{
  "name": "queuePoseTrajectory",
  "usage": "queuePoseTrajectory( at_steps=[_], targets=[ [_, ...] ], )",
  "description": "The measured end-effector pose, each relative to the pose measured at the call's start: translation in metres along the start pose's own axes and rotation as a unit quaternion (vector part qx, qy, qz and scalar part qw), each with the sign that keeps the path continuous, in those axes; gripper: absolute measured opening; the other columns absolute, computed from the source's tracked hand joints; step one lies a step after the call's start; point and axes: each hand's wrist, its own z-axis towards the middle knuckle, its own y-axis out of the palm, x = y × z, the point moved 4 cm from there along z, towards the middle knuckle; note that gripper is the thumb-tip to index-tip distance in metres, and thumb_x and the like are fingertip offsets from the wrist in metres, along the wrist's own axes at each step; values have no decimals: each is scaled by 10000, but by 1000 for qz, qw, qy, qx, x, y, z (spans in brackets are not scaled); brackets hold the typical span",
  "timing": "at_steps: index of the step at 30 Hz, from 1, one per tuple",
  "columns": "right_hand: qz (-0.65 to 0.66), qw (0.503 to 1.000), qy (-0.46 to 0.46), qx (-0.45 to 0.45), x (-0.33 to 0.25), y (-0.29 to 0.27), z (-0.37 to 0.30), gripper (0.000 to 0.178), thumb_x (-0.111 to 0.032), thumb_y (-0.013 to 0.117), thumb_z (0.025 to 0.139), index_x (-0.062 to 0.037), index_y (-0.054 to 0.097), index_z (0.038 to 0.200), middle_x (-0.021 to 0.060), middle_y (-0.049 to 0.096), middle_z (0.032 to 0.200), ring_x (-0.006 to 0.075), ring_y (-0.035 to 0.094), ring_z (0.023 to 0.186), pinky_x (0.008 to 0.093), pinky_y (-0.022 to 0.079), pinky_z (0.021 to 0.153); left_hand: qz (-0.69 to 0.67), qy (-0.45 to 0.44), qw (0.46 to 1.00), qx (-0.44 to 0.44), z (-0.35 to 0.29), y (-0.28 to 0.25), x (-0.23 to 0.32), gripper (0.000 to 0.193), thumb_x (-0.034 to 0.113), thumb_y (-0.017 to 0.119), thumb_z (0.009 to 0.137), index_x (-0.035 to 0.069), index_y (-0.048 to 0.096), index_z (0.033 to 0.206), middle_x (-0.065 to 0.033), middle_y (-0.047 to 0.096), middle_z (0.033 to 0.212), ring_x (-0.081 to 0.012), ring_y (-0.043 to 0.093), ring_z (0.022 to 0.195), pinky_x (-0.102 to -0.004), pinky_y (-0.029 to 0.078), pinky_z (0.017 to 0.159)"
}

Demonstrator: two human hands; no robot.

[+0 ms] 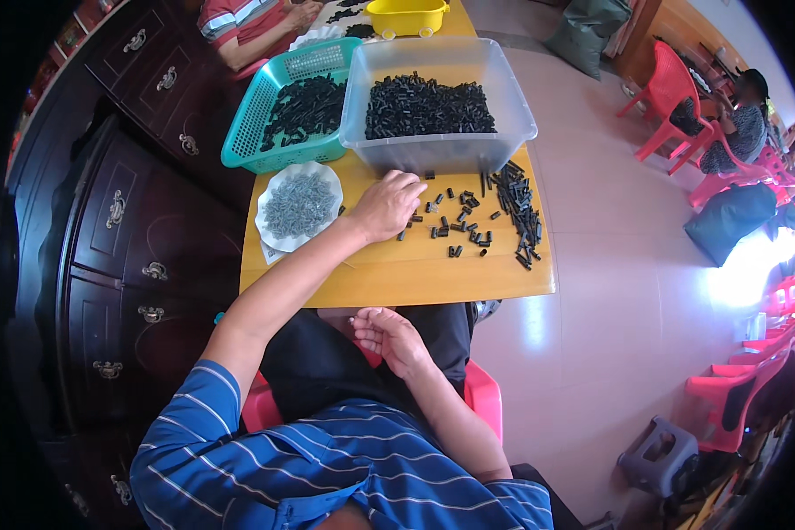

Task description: Manually inserting small metal pins into plastic housings at a workbench.

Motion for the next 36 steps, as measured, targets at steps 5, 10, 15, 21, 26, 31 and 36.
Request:
queuePoseTrajectory(
  at_steps=[5,10,15,21,26,31,36],
  targets=[
    [38,999,6,0,10,-17,9,234,-224,506,1051,-59,649,1136,76,718,1049,187,692,933,339,556,860,-21,36,999,13,-22,6,3,399,170,609,947,8,591,1310,-167,567,1343,-343,525,1259,-437,442,1065],
    [129,989,32,61,26,-36,19,320,-234,456,1056,-9,601,1231,158,693,1200,293,664,1127,428,515,1010,-74,57,993,76,-35,6,3,485,248,688,912,59,589,1347,-206,543,1392,-400,488,1323,-456,414,1114],
    [174,982,19,76,20,-48,25,344,-252,411,1069,-3,573,1243,177,670,1242,325,642,1167,447,506,1033,-76,51,990,106,-44,13,12,393,262,715,892,48,678,1219,-212,568,1362,-404,504,1307,-465,422,1110],
    [171,981,8,89,17,-61,29,351,-255,391,1076,7,570,1224,184,670,1233,338,645,1154,447,516,1021,-62,56,988,132,-54,15,15,280,198,637,935,22,698,1145,-194,628,1281,-365,552,1265,-421,432,1105],
    [194,979,7,66,16,-71,34,343,-248,426,1060,6,581,1232,184,674,1220,342,643,1153,453,510,1029,-85,60,986,127,-75,17,16,281,97,620,880,-3,689,1133,-198,650,1252,-363,572,1251,-419,453,1089],
    [227,973,-10,-43,8,-57,34,398,-270,414,1063,23,551,1294,196,636,1293,345,590,1248,482,451,1105,-76,50,987,135,-109,9,38,305,97,569,900,-28,687,1153,-209,645,1268,-372,570,1257,-423,451,1094],
    [312,938,-32,-145,-12,-54,32,390,-268,407,1059,-59,545,1358,141,590,1386,298,550,1301,453,423,1130,-82,68,987,124,-147,11,70,387,107,534,892,-36,646,1234,-201,612,1328,-361,538,1306,-429,417,1136]
  ],
)
